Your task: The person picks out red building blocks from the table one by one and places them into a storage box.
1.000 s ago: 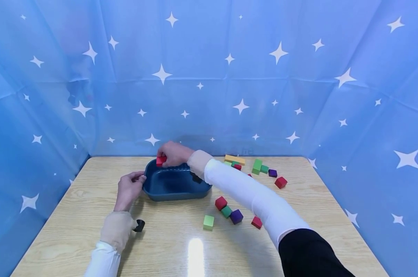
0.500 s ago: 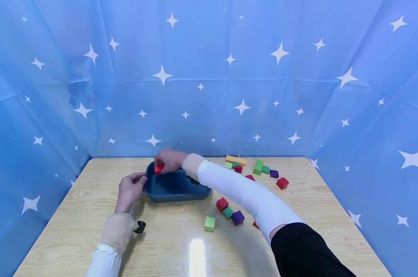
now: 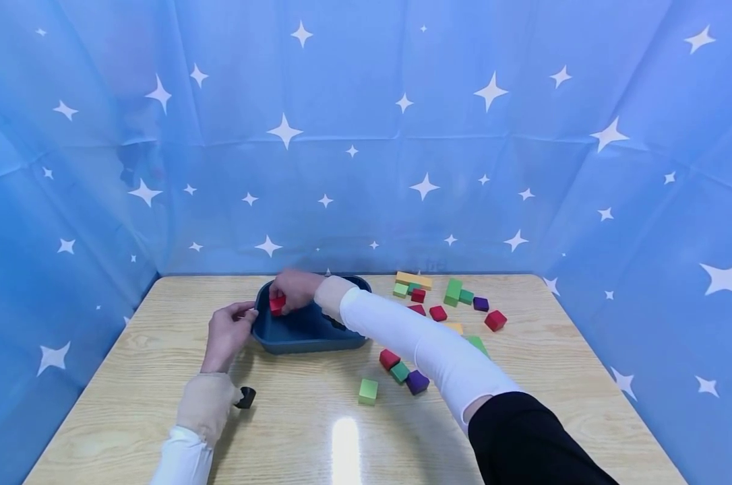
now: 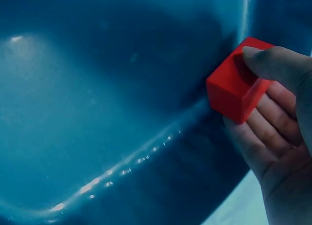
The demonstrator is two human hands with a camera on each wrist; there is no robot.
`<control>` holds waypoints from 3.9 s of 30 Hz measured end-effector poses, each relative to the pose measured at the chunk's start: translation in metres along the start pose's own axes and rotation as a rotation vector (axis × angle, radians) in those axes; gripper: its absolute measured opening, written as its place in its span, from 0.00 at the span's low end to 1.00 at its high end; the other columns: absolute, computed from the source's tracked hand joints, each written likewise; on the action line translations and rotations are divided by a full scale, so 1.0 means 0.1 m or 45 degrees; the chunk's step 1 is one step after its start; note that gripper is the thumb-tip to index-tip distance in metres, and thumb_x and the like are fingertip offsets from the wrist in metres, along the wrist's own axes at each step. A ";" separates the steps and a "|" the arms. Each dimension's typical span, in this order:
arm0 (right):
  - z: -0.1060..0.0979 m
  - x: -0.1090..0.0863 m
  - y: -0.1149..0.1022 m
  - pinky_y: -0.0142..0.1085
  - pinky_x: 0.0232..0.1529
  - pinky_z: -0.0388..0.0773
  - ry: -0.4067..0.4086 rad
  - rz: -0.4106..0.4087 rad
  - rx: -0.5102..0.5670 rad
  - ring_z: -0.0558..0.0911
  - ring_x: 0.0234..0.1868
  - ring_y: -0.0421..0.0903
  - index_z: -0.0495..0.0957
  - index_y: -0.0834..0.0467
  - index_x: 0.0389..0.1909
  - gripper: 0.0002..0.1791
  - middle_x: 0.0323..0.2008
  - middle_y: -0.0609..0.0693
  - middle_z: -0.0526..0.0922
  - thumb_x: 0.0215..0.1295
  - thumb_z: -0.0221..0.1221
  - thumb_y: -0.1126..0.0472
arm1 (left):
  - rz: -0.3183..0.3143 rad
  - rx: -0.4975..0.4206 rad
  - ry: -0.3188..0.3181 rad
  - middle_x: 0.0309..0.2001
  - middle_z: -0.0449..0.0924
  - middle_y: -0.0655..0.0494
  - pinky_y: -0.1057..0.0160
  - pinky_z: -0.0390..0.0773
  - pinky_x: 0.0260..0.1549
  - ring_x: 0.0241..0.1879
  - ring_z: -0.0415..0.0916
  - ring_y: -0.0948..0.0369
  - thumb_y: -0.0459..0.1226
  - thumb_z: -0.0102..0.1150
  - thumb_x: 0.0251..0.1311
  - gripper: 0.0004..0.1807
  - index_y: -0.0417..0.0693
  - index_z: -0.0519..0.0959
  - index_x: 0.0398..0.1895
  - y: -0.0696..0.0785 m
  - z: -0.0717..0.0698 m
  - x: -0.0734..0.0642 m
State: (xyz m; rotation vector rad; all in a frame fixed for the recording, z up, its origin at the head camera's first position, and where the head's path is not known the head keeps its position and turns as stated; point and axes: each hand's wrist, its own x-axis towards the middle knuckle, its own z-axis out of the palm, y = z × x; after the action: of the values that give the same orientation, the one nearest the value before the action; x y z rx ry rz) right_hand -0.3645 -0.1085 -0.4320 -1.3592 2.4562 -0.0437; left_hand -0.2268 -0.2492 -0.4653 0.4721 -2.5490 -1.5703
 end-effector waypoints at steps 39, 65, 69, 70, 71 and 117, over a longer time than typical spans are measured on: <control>0.06 -0.26 0.05 0.36 0.66 0.73 0.021 -0.012 0.321 0.77 0.66 0.48 0.71 0.47 0.71 0.43 0.68 0.47 0.76 0.54 0.77 0.48 | 0.007 -0.006 0.011 0.48 0.83 0.39 0.70 0.77 0.32 0.42 0.78 0.55 0.37 0.52 0.75 0.18 0.39 0.81 0.61 -0.01 0.03 -0.03; -0.13 -1.07 0.33 0.55 0.77 0.61 0.223 0.006 0.352 0.52 0.82 0.52 0.60 0.37 0.78 0.52 0.82 0.46 0.53 0.54 0.74 0.36 | 0.012 -0.018 0.041 0.46 0.82 0.41 0.71 0.77 0.32 0.38 0.76 0.59 0.36 0.53 0.74 0.18 0.38 0.81 0.60 -0.07 0.04 -0.02; -0.14 -1.24 0.42 0.58 0.76 0.60 0.282 0.043 0.381 0.48 0.83 0.53 0.58 0.35 0.78 0.52 0.83 0.46 0.49 0.54 0.73 0.36 | 0.012 -0.028 0.034 0.47 0.82 0.41 0.71 0.77 0.32 0.39 0.77 0.58 0.36 0.53 0.74 0.18 0.38 0.81 0.61 -0.06 0.03 -0.01; -0.15 -1.28 0.44 0.58 0.77 0.60 0.295 0.053 0.380 0.48 0.83 0.53 0.58 0.35 0.79 0.52 0.83 0.45 0.48 0.54 0.73 0.35 | 0.014 -0.027 0.034 0.47 0.82 0.41 0.71 0.77 0.32 0.39 0.77 0.58 0.36 0.53 0.74 0.18 0.38 0.81 0.61 -0.06 0.03 -0.01; -0.15 -1.32 0.45 0.59 0.76 0.60 0.308 0.063 0.381 0.48 0.83 0.53 0.57 0.35 0.79 0.53 0.83 0.45 0.48 0.54 0.73 0.35 | 0.018 -0.025 0.037 0.47 0.82 0.41 0.71 0.77 0.32 0.40 0.77 0.58 0.36 0.53 0.74 0.18 0.38 0.81 0.61 -0.05 0.03 0.00; 0.52 -2.38 1.51 0.66 0.71 0.64 0.580 0.621 0.486 0.56 0.79 0.65 0.56 0.50 0.81 0.51 0.81 0.59 0.53 0.61 0.72 0.48 | 0.032 0.007 0.034 0.47 0.83 0.42 0.71 0.75 0.32 0.38 0.76 0.61 0.37 0.52 0.74 0.18 0.38 0.81 0.61 -0.01 0.01 -0.01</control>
State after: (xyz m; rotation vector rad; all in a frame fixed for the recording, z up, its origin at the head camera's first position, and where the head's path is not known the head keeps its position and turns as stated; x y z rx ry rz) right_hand -0.3559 0.1778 -0.4444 -0.6158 2.8763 -0.7330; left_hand -0.2262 -0.2490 -0.4667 0.4570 -2.5300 -1.5389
